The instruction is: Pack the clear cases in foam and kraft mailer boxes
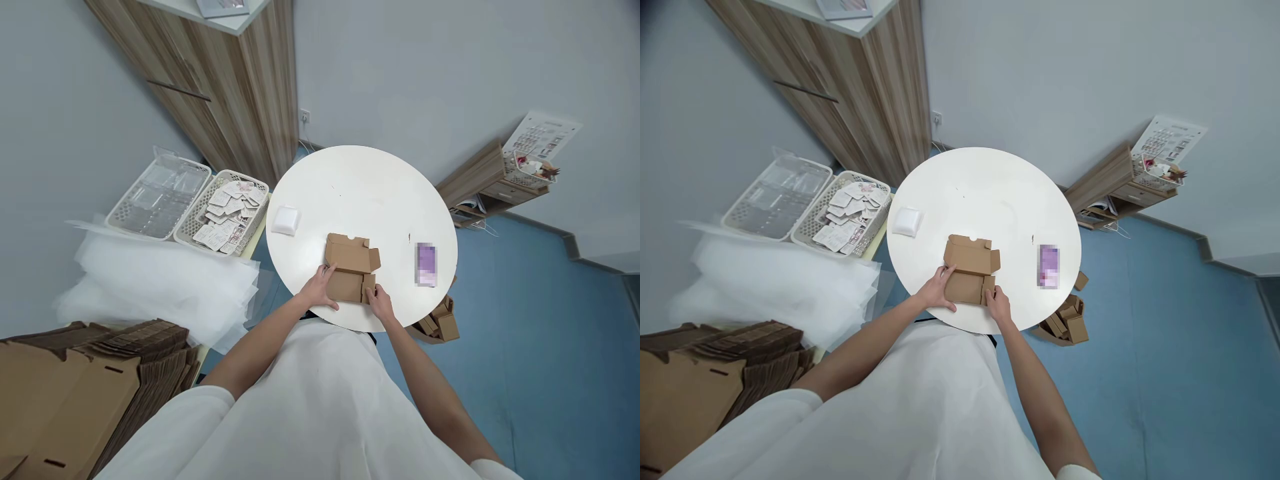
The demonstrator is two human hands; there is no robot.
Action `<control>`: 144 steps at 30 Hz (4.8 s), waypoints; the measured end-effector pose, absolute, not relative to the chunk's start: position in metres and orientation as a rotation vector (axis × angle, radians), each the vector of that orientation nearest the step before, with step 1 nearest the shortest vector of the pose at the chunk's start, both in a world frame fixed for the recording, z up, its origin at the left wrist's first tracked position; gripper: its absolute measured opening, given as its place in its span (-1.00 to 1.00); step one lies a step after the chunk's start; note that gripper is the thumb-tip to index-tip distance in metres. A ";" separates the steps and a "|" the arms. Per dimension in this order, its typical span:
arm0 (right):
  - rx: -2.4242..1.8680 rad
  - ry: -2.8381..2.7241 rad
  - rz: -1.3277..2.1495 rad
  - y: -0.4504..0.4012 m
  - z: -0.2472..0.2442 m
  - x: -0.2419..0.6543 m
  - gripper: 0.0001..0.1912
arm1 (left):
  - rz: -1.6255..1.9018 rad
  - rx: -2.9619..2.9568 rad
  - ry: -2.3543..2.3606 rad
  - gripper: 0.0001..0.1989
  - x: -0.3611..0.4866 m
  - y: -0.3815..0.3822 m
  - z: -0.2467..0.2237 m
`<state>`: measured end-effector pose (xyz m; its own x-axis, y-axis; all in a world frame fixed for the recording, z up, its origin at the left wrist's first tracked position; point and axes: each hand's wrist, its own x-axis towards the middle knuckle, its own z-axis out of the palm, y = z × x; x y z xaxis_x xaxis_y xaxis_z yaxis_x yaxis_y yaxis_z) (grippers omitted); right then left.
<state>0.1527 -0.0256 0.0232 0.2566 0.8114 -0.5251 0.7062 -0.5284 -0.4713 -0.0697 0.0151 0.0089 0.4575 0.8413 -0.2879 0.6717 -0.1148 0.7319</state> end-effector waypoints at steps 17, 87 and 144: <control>-2.410 -1.654 1.048 -0.025 0.005 0.136 -0.52 | 0.112 1.860 1.388 0.11 -0.066 0.011 0.011; -1.781 -1.528 0.463 0.020 0.055 0.194 -0.24 | 0.688 1.316 1.694 -0.52 -0.066 0.043 0.020; -1.534 -0.995 1.320 0.020 0.057 0.168 -0.64 | 0.772 1.227 1.448 -0.58 0.005 0.050 0.045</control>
<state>0.1676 0.0205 0.0567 0.1235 0.9434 -0.3079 0.0365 -0.3144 -0.9486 0.0052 0.0501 0.0446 0.0634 0.9524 -0.2982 0.2836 0.2693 0.9204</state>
